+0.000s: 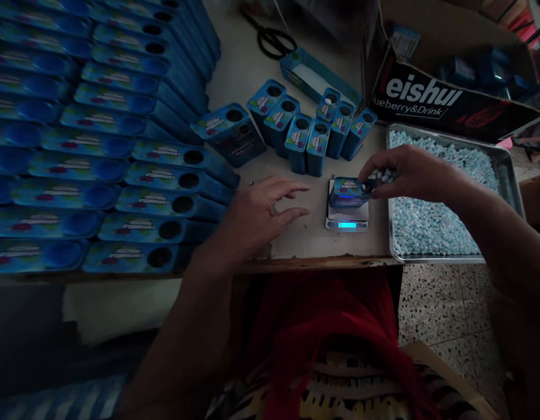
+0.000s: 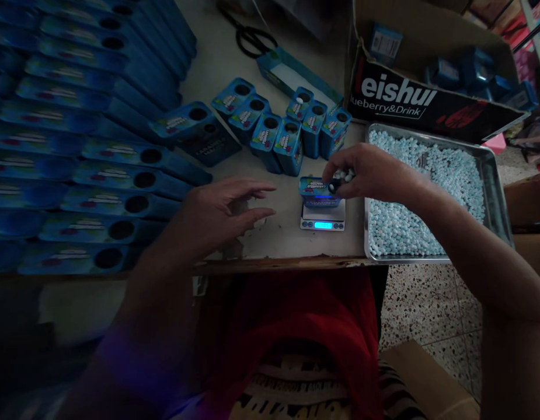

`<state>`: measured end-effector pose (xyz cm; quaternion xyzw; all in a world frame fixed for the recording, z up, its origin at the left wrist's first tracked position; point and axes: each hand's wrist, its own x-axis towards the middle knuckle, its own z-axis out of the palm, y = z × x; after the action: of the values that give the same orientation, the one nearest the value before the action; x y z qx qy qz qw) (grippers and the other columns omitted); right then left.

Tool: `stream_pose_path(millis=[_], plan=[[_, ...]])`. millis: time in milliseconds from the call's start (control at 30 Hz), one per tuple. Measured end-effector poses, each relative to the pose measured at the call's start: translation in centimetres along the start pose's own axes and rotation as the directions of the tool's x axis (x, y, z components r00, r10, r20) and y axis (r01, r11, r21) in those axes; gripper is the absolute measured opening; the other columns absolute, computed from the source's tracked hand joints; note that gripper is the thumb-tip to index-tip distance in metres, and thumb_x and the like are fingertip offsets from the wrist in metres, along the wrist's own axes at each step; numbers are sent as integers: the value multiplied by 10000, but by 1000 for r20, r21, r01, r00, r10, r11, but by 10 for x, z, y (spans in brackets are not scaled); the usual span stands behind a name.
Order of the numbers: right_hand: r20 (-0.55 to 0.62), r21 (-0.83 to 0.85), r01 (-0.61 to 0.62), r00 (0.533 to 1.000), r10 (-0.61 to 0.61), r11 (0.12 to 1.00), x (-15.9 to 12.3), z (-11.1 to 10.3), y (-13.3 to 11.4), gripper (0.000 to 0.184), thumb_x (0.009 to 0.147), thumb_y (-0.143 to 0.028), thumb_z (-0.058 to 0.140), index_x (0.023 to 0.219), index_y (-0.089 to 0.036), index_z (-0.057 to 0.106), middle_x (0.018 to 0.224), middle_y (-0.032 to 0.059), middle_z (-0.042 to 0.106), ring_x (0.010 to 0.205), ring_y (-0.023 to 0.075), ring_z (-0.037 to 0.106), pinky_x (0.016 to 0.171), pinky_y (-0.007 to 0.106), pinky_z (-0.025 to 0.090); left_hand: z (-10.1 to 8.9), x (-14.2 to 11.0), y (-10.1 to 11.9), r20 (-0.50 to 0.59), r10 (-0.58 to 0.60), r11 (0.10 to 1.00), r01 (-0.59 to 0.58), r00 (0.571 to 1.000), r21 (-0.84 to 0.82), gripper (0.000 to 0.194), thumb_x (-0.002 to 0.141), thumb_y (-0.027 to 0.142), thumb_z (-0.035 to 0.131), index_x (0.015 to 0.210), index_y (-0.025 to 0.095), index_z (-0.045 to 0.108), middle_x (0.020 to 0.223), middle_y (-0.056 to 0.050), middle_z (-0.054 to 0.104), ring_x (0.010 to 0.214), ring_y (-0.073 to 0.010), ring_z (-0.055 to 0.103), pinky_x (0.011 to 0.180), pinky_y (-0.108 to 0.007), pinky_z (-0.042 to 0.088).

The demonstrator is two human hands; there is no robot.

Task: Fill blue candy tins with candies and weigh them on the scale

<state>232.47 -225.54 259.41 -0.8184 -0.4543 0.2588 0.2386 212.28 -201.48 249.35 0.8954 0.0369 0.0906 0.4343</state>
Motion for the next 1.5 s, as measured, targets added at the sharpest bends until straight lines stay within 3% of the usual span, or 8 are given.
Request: stream_pose_path(millis=[267,400,533,633,767,933,1133,1500], plan=[[-58,241,-88,993,104,966,-3,-7,-9,191,746,-226,966,870,-215,821,696,-59,624,677,98,526,694,293,398,-1,2,-2,-18,4,1000,-3,1000,5,331,951,455,738,1247,321,799,1312,-33,810,1108,-298,783,1032,-458,650],[-123,681,-186,924,361,709,-24,-18,9,147,808,-180,881,898,-203,767,714,-42,575,627,85,466,580,260,364,-4,0,0,-43,4,1000,-3,999,27,302,964,478,735,1217,326,800,1254,-28,817,1105,-301,777,1018,-454,647],[-40,867,-265,807,589,422,-51,-6,49,184,766,-151,887,884,-200,755,761,-26,621,593,70,465,485,222,344,-3,0,5,-51,-40,999,42,998,33,342,975,559,714,1226,341,794,1232,-32,816,1093,-308,773,956,-451,661],[-5,903,-280,751,660,326,-66,16,67,201,736,-101,881,908,-173,807,855,18,721,674,78,587,542,191,477,1,4,10,-60,-38,999,39,998,20,379,985,583,705,1269,344,784,1252,-30,813,1133,-300,776,966,-445,665],[65,919,-296,765,640,261,-75,30,70,238,701,-25,862,894,-161,834,899,38,767,774,96,691,691,183,610,6,11,22,-80,-15,999,17,997,28,401,992,565,722,1316,335,773,1280,-13,811,1185,-303,774,1069,-489,656],[-11,907,-219,840,542,358,-68,23,59,110,837,-144,886,928,-163,827,898,47,765,716,92,672,633,192,599,12,15,37,-76,-2,997,7,997,71,397,994,477,763,1374,366,738,1363,-29,793,1264,-308,761,1146,-500,631],[-1,856,-180,937,350,485,-46,21,40,299,868,-376,961,889,-143,776,690,-24,627,529,46,470,438,182,364,23,25,49,-95,88,976,-67,992,208,544,985,420,797,1484,235,689,1405,-103,770,1347,-345,720,1194,-525,578],[-248,455,-77,946,209,887,-35,45,25,295,882,-454,851,852,-165,805,668,-18,673,626,112,536,606,263,387,49,44,56,0,73,985,-72,997,156,628,859,257,908,1457,251,716,1468,-94,753,1383,-335,705,1220,-473,550]])
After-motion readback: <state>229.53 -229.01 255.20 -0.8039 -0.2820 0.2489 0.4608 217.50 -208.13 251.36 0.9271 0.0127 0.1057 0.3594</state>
